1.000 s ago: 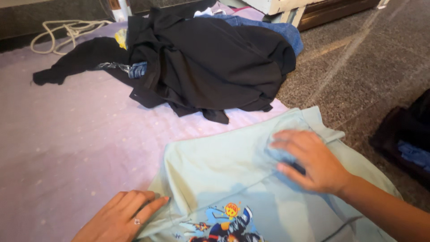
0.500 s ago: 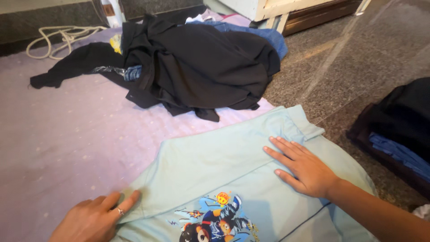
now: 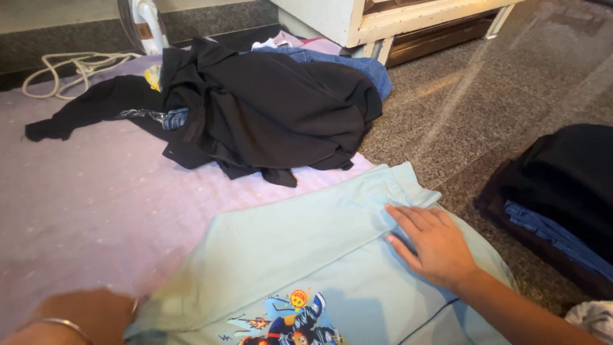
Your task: The person folds a black garment, then a light blue shirt with a graphic, and finally a black shirt on a purple mat. Each item is smoothed, folded into a compact rectangle, and placed in a growing stack on the floor.
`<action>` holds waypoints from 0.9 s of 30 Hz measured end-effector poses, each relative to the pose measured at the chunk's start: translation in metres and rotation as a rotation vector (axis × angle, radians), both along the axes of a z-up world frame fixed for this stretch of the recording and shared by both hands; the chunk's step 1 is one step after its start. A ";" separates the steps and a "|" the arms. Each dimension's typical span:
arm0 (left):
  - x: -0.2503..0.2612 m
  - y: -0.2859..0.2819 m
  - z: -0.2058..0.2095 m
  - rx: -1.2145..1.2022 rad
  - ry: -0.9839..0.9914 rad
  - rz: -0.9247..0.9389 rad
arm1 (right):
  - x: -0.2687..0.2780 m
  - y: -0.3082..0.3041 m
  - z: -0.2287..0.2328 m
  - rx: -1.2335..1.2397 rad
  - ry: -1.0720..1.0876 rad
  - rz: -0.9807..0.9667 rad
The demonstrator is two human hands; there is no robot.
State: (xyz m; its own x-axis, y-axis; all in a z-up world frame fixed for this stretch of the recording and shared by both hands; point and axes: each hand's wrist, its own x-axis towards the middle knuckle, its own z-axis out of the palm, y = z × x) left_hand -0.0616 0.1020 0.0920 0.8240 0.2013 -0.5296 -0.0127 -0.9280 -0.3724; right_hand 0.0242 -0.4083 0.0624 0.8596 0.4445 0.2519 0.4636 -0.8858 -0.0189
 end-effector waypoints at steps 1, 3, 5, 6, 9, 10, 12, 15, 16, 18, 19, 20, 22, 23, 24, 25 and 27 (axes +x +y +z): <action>0.005 -0.010 0.009 0.063 -0.036 -0.017 | 0.003 0.003 0.002 0.022 -0.037 -0.025; 0.017 -0.040 0.012 0.124 -0.219 -0.119 | 0.007 0.010 0.002 0.067 -0.110 -0.087; 0.030 -0.079 0.000 -0.057 -0.487 -0.247 | 0.019 0.026 -0.001 0.212 -0.191 -0.012; 0.036 -0.101 -0.011 -0.418 -0.623 -0.307 | 0.024 0.034 -0.005 0.285 -0.234 0.023; 0.049 -0.143 -0.042 -0.799 -0.871 -0.643 | 0.034 0.061 -0.026 0.223 -0.066 0.133; 0.050 -0.144 -0.049 -0.799 -0.861 -0.611 | 0.034 0.061 -0.031 0.181 -0.022 0.163; 0.050 -0.139 -0.059 -0.798 -0.840 -0.549 | 0.036 0.058 -0.041 0.096 0.068 0.221; 0.050 -0.122 -0.066 -0.797 -0.878 -0.596 | 0.050 0.035 -0.046 0.020 0.058 0.122; 0.049 -0.119 -0.067 -0.806 -0.858 -0.591 | 0.053 0.025 -0.047 0.033 0.067 0.119; 0.049 -0.114 -0.067 -0.823 -0.819 -0.583 | 0.065 0.006 -0.050 0.060 0.084 0.112; 0.052 -0.113 -0.066 -0.824 -0.824 -0.586 | 0.071 -0.001 -0.052 0.038 0.071 0.083; 0.049 -0.113 -0.067 -0.824 -0.822 -0.577 | 0.074 -0.007 -0.056 0.016 0.069 0.063; 0.046 -0.114 -0.066 -0.823 -0.815 -0.565 | 0.083 -0.017 -0.061 -0.029 0.088 0.012; 0.047 -0.115 -0.066 -0.822 -0.811 -0.562 | 0.089 -0.021 -0.062 -0.052 0.110 -0.019; 0.047 -0.115 -0.065 -0.817 -0.807 -0.562 | 0.095 -0.025 -0.061 -0.071 0.129 -0.049; 0.046 -0.115 -0.064 -0.820 -0.819 -0.568 | 0.100 -0.029 -0.059 -0.063 0.212 -0.102; 0.042 -0.111 -0.064 -0.822 -0.846 -0.584 | 0.110 -0.033 -0.052 -0.046 0.374 -0.206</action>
